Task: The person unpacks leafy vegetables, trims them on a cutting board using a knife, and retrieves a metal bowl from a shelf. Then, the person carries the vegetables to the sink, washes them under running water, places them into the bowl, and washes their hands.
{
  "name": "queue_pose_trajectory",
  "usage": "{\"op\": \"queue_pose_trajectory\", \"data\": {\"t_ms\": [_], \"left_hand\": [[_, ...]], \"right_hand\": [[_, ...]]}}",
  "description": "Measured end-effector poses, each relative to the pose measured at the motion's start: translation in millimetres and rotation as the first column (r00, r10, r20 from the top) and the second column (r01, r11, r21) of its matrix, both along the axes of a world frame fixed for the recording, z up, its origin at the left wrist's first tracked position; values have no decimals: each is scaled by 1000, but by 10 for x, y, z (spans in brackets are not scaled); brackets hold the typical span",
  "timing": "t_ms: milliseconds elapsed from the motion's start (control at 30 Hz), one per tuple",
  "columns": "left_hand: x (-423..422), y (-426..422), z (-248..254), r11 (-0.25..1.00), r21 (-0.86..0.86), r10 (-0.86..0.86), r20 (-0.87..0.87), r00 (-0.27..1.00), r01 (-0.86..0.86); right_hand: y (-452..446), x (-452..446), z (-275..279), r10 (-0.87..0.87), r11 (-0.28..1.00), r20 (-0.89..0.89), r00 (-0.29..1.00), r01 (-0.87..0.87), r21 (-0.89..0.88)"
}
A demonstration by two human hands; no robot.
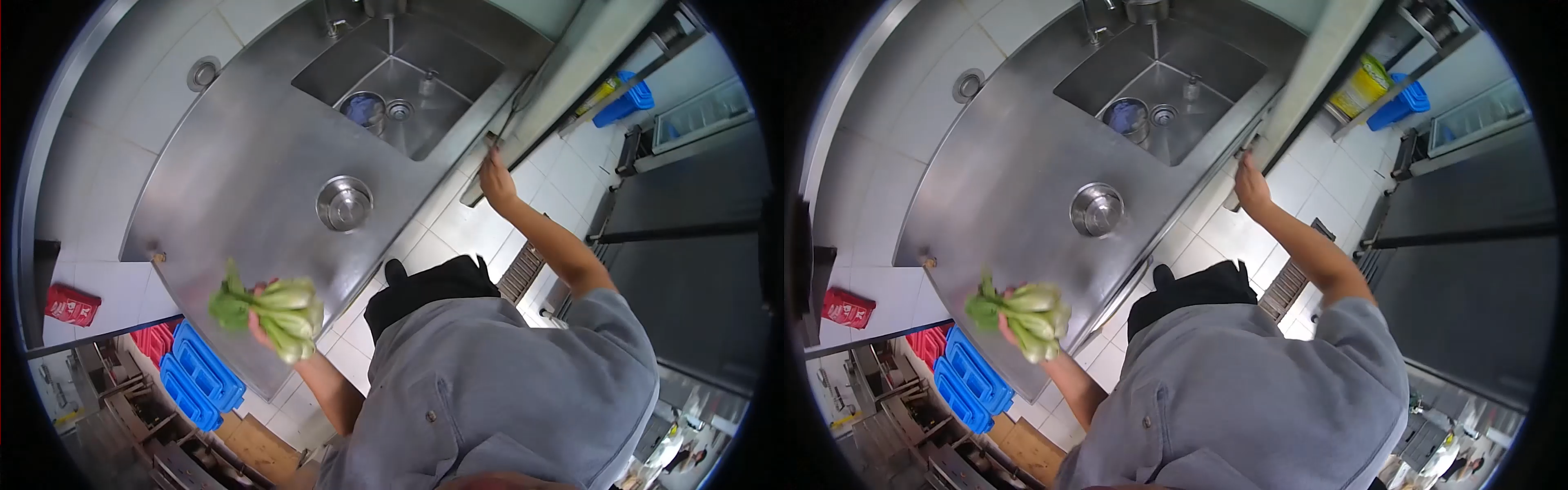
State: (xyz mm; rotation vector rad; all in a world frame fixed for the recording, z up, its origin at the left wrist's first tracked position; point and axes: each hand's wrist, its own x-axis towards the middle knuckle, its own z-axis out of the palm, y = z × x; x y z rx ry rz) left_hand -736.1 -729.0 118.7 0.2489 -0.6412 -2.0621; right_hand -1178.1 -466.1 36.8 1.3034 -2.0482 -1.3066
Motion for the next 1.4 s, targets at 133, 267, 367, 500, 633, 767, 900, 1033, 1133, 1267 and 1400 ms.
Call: {"op": "queue_pose_trajectory", "data": {"t_ms": [133,267,367,500,633,767,900,1033,1133,1267,1400], "left_hand": [[-1003,-284,489,998,-24,-63,-52,997,62],[-1362,-422,563,996,-81,28,18,999,-26],[-1518,-340,446,993,-23,117,40,992,-117],[-1854,-181,375,906,179,315,318,894,-382],[-2809,-123,620,874,228,333,363,870,-430],[-3225,-137,600,830,222,389,427,817,-512],[-3340,-282,435,829,223,322,559,764,-513],[-3266,-974,-115,779,298,174,742,647,-551],[-3181,-1570,-612,833,318,79,742,666,-453],[-3362,-2029,-795,835,185,149,830,537,-518],[-3817,-2156,-658,885,248,116,703,702,-394]], "right_hand": [[-328,15,9,-412,911,318,854,393,126],[-660,-644,344,-748,544,642,169,709,448],[-926,-1437,116,-479,683,805,350,725,91],[-2421,-2370,305,153,737,814,561,484,-472],[-4045,-3079,57,750,538,509,423,57,-841],[-4627,-3479,-408,667,697,564,487,-139,-704],[-4603,-3659,-692,182,934,862,473,190,-301],[-4310,-3675,-814,439,877,877,196,118,-465],[-4335,-3621,-725,289,922,941,-177,315,-224],[-4387,-3219,-567,373,750,533,-759,585,309],[-4339,-2501,-248,306,797,490,-816,501,337]]}}
